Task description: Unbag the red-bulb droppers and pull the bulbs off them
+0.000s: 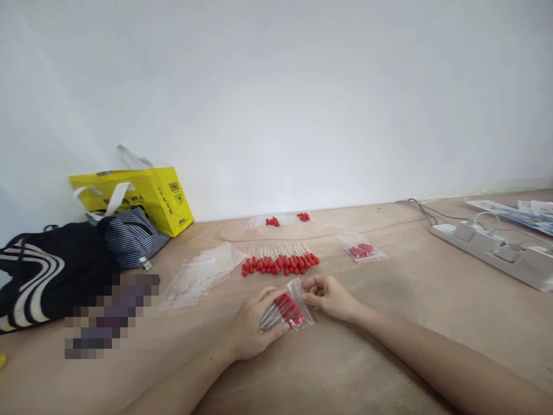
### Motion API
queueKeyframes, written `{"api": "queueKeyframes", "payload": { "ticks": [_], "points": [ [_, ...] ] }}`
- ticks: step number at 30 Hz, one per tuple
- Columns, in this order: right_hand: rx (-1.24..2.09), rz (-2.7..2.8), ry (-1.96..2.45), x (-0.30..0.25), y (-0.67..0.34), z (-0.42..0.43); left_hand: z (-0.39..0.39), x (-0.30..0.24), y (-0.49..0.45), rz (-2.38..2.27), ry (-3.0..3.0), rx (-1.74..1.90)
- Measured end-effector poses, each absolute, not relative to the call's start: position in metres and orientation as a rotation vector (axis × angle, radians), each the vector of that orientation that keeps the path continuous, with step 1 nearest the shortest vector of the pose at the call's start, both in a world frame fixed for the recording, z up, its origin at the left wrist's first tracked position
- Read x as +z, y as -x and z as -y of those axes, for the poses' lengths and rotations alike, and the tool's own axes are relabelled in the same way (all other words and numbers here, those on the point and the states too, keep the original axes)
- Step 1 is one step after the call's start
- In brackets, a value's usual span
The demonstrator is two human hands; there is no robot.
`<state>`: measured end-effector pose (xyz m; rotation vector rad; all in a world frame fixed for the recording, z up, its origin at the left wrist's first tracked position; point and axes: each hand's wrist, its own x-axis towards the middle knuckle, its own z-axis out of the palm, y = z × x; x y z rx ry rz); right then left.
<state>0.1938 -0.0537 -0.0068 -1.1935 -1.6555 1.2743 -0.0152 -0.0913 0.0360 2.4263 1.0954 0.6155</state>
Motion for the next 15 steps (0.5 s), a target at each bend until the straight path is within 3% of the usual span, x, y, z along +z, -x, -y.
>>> {"api": "queueKeyframes", "payload": {
  "ticks": [4,15],
  "points": [
    [1.395,1.711,1.214,0.0,-0.192,0.065,0.093,0.029,0.012,-1.133,-2.45,0.649],
    [1.12,1.747,1.316,0.006,-0.187,0.072,0.06,0.035,-0.01,-1.06,-2.586,0.845]
  ]
}}
